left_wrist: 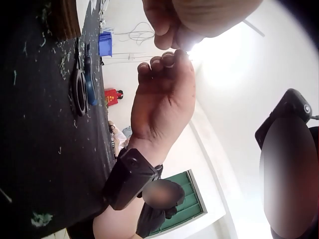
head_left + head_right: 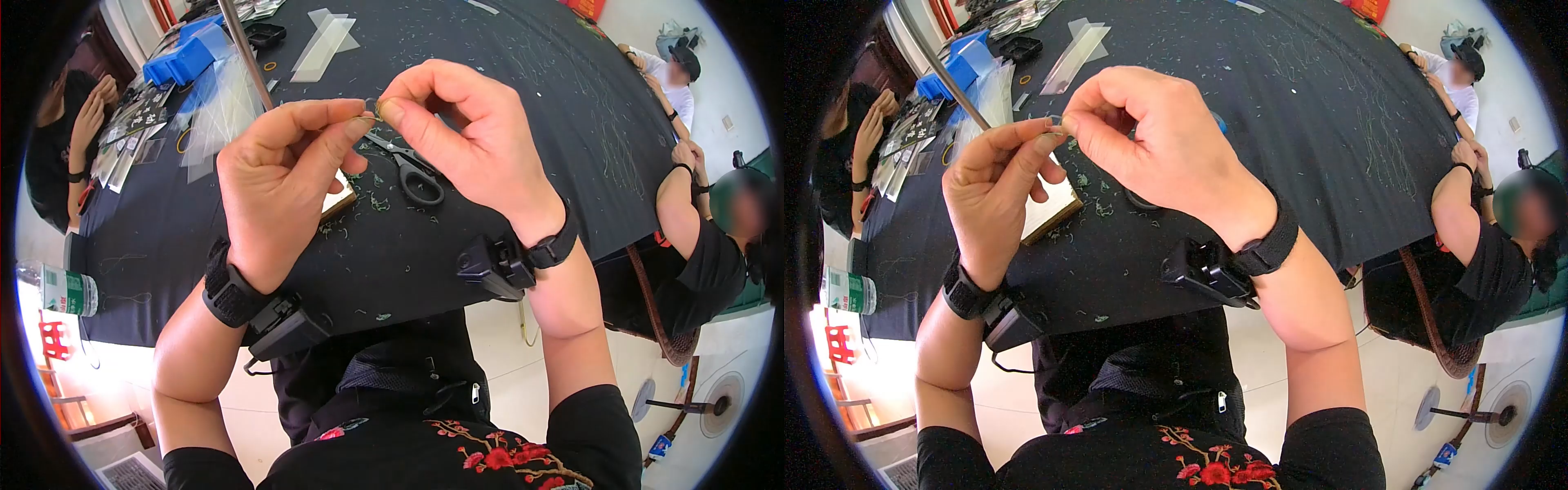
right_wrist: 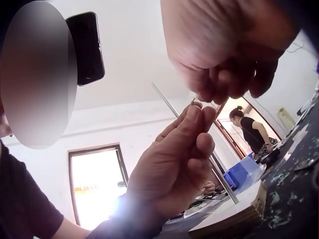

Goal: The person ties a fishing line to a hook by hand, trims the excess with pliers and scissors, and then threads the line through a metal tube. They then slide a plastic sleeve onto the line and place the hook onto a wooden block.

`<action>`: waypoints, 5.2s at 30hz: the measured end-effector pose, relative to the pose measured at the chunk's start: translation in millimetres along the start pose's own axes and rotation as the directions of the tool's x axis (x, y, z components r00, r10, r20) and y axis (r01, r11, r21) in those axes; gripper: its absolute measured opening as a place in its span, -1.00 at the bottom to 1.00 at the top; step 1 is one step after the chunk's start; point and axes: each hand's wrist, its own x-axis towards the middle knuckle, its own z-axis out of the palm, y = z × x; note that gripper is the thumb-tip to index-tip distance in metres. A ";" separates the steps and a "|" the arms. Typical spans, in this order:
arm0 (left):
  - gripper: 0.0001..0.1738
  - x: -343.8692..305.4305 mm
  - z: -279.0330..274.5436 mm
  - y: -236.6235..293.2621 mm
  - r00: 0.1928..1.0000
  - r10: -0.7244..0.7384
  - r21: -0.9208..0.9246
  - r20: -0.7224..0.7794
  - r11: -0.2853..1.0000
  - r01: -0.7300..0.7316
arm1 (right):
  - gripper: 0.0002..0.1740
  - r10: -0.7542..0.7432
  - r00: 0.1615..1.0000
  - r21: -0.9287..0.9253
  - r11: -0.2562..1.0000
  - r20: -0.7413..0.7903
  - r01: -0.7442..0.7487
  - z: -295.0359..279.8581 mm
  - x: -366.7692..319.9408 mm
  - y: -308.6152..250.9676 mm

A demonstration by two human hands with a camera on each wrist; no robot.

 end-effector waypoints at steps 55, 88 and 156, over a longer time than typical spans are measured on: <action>-0.80 1.0 1.5 1.9 0.982 -0.173 -0.083 0.074 0.980 0.179 | -0.91 -0.102 0.992 -0.123 0.986 0.070 0.110 -4.8 0.5 -1.2; -0.84 0.4 -2.4 -5.4 0.982 -0.110 -0.324 0.155 0.933 0.155 | -0.86 0.154 0.979 0.190 0.966 0.137 -0.178 -4.2 -1.3 -5.5; -0.81 0.7 -3.0 -8.2 0.967 -0.150 -0.391 0.208 0.893 0.222 | -0.83 0.042 0.999 0.219 0.975 -0.030 -0.035 0.0 0.6 1.8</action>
